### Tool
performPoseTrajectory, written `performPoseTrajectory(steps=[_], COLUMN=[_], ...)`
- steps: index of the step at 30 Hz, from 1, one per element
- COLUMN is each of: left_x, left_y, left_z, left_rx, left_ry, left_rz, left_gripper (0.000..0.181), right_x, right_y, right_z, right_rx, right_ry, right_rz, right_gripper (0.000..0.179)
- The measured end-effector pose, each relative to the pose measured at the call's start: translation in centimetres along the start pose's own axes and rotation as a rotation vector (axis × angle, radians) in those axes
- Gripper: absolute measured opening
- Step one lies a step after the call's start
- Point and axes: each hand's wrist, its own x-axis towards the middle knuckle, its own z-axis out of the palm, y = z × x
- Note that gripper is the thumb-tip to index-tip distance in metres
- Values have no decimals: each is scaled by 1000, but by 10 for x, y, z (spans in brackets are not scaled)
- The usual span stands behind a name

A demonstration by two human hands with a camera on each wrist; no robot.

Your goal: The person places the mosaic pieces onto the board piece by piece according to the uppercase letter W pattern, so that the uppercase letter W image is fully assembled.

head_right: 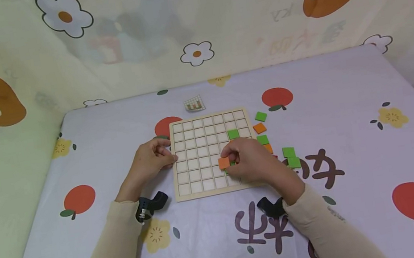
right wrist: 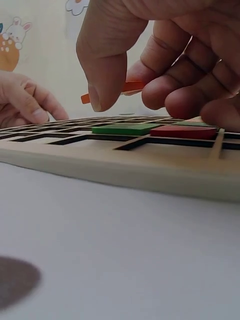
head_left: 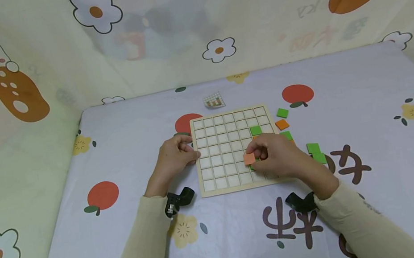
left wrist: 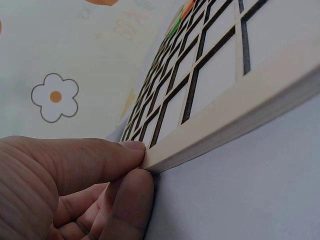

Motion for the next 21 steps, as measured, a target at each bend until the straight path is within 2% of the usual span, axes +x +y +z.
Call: performPoseTrajectory(steps=[8, 21], left_x=[0, -2], left_y=[1, 2], left_z=[0, -2], left_rx=[1, 8], left_ry=[-3, -11], left_rz=[-5, 6], left_gripper=[46, 47], right_x=[1, 4], right_y=[-8, -8], right_z=[6, 12], right_rx=[-39, -47], right_ry=[-27, -51], right_rz=[22, 58], right_gripper=[23, 23])
